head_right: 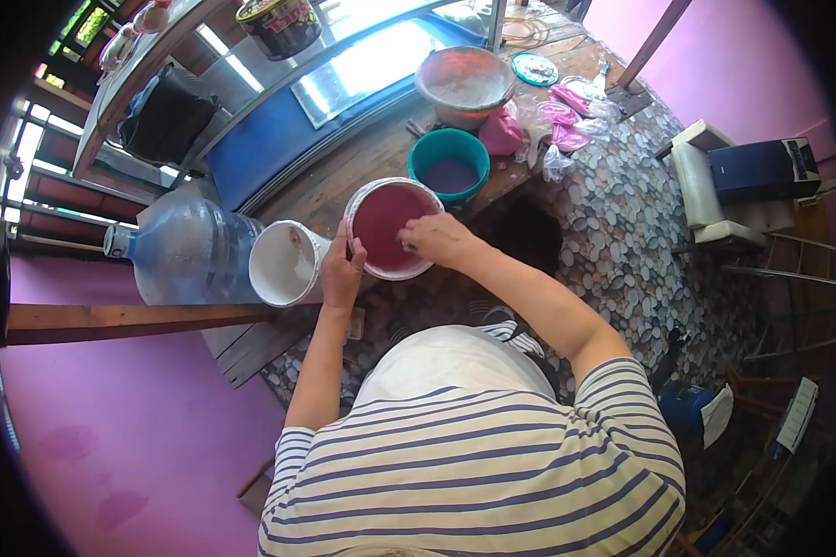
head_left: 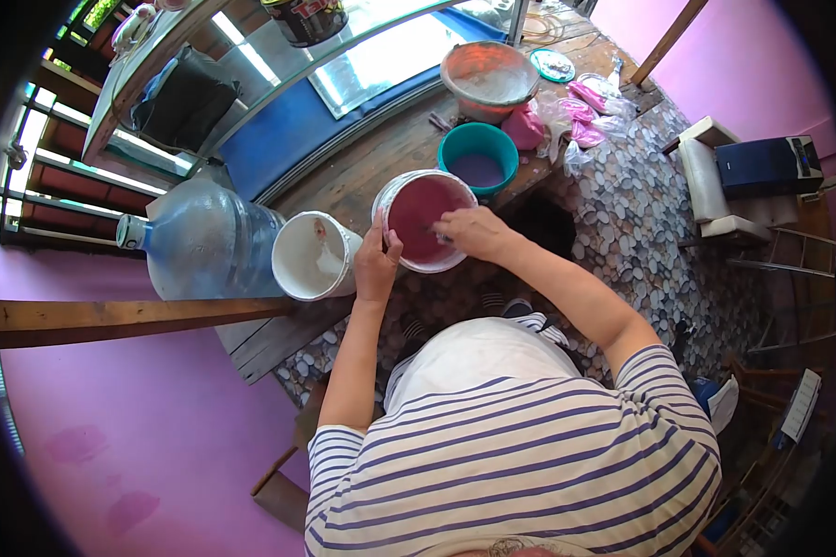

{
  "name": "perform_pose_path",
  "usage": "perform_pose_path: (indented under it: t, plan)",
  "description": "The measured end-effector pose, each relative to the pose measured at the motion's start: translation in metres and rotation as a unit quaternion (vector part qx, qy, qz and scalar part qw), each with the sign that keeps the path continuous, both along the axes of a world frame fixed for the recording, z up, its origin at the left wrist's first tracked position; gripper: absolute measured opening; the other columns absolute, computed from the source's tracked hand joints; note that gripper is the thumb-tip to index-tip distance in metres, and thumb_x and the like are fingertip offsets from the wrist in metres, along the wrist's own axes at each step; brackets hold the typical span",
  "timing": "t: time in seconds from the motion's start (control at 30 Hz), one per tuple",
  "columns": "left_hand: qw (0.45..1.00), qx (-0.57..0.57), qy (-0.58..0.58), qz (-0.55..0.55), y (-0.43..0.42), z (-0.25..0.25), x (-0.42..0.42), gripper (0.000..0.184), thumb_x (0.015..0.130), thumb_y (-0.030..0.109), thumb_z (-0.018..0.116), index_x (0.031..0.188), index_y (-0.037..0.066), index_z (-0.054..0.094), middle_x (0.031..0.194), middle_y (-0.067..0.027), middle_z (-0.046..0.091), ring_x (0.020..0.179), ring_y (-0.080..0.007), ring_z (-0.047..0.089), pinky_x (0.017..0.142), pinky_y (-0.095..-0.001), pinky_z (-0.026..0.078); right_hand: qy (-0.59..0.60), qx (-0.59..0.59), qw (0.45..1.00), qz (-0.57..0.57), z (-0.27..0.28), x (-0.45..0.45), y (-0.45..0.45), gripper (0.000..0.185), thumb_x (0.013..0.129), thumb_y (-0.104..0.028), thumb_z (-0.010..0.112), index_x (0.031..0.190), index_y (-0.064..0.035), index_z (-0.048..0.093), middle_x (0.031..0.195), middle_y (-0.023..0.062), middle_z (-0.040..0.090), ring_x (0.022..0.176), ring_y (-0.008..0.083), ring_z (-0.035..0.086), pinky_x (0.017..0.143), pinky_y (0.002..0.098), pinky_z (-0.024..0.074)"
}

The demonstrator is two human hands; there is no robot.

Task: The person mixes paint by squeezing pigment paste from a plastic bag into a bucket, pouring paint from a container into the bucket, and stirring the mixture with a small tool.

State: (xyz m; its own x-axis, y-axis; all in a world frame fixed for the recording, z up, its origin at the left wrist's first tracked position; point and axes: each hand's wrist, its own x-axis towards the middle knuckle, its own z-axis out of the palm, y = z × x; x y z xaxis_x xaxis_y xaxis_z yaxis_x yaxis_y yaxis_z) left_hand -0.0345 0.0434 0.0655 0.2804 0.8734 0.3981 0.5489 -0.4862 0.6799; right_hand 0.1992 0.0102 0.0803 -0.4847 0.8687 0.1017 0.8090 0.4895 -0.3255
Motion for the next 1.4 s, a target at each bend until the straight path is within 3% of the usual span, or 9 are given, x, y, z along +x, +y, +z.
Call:
perform_pose_path:
  t: [0.13,0.4,0.5,0.57,0.67,0.9,1.07,1.3,1.4]
  plan:
    - [1.0,-0.004,0.021,0.003,-0.003,0.002,0.001,0.048,0.095,0.019,0.06,0.14,0.005,0.055,0.095,-0.0211,0.068,0.078,-0.0354,0.068,0.071,-0.0431,0.054,0.028,0.051,0.996,-0.069,-0.008,-0.01,0.013,0.02,0.088,-0.021,0.065,0.106,-0.0127,0.068,0.092,0.0065,0.066,0.088,0.0251,0.069,0.074,0.0417,0.0551]
    - [1.0,0.017,0.02,0.002,0.0,0.0,0.0,0.048,0.096,0.019,0.059,0.141,0.005,0.054,0.095,-0.0206,0.068,0.079,-0.0343,0.068,0.071,-0.042,0.054,0.021,0.013,0.999,0.024,-0.012,-0.01,-0.007,0.024,0.087,-0.021,0.066,0.109,-0.0118,0.068,0.093,0.0064,0.066,0.087,0.0263,0.069,0.075,0.0411,0.0553]
    - [1.0,-0.006,0.029,0.005,-0.001,0.004,0.0,0.048,0.096,0.019,0.06,0.142,0.006,0.054,0.096,-0.0203,0.068,0.08,-0.0341,0.068,0.071,-0.0418,0.054,0.027,-0.024,0.999,-0.017,-0.004,-0.004,-0.004,0.021,0.087,-0.02,0.066,0.106,-0.0119,0.067,0.093,0.0066,0.065,0.086,0.0268,0.069,0.074,0.0413,0.0554]
    - [0.999,-0.009,0.032,0.004,-0.002,0.004,0.001,0.048,0.096,0.019,0.06,0.142,0.006,0.054,0.097,-0.0201,0.068,0.08,-0.034,0.068,0.071,-0.0418,0.054,0.045,0.043,0.993,-0.105,-0.004,-0.006,0.004,0.016,0.088,-0.02,0.064,0.101,-0.0116,0.067,0.092,0.0068,0.065,0.085,0.0274,0.068,0.073,0.0421,0.0553]
    - [0.999,0.004,0.038,0.003,-0.003,0.001,0.002,0.048,0.096,0.019,0.06,0.142,0.007,0.054,0.096,-0.0193,0.068,0.078,-0.0335,0.068,0.07,-0.0416,0.054,0.042,0.066,0.989,-0.127,-0.008,-0.008,0.01,0.014,0.089,-0.021,0.063,0.098,-0.0111,0.066,0.091,0.0069,0.065,0.083,0.0273,0.069,0.072,0.0423,0.0552]
    - [1.0,-0.004,0.01,-0.002,-0.001,0.002,0.001,0.048,0.096,0.018,0.06,0.142,0.005,0.054,0.093,-0.019,0.067,0.075,-0.0324,0.066,0.07,-0.0408,0.053,0.042,-0.005,0.998,-0.051,-0.011,-0.009,-0.017,0.013,0.089,-0.019,0.063,0.097,-0.0099,0.066,0.087,0.0082,0.066,0.083,0.0273,0.069,0.072,0.0418,0.0553]
    - [1.0,-0.01,0.014,-0.003,-0.003,0.004,0.002,0.047,0.096,0.018,0.059,0.142,0.005,0.054,0.089,-0.0189,0.065,0.073,-0.0322,0.065,0.07,-0.0415,0.053,0.068,0.057,0.979,-0.183,-0.005,-0.013,0.004,0.014,0.089,-0.02,0.063,0.097,-0.0083,0.066,0.087,0.0092,0.066,0.082,0.028,0.069,0.072,0.0427,0.0554]
    - [1.0,0.01,0.011,0.0,0.0,0.002,0.002,0.047,0.096,0.017,0.059,0.141,0.004,0.055,0.089,-0.0192,0.065,0.074,-0.0337,0.065,0.07,-0.0426,0.053,0.078,0.018,0.993,-0.086,-0.01,-0.026,-0.017,0.015,0.09,-0.02,0.062,0.1,-0.0095,0.067,0.086,0.0095,0.066,0.08,0.0282,0.069,0.072,0.0421,0.0556]
    - [1.0,0.009,0.017,0.003,0.0,0.0,0.0,0.047,0.096,0.018,0.059,0.141,0.004,0.055,0.088,-0.0194,0.065,0.074,-0.034,0.066,0.069,-0.0432,0.053,0.092,0.046,0.984,-0.146,-0.006,-0.023,-0.018,0.014,0.089,-0.019,0.062,0.099,-0.0089,0.066,0.085,0.0097,0.066,0.08,0.0282,0.07,0.07,0.0412,0.0561]
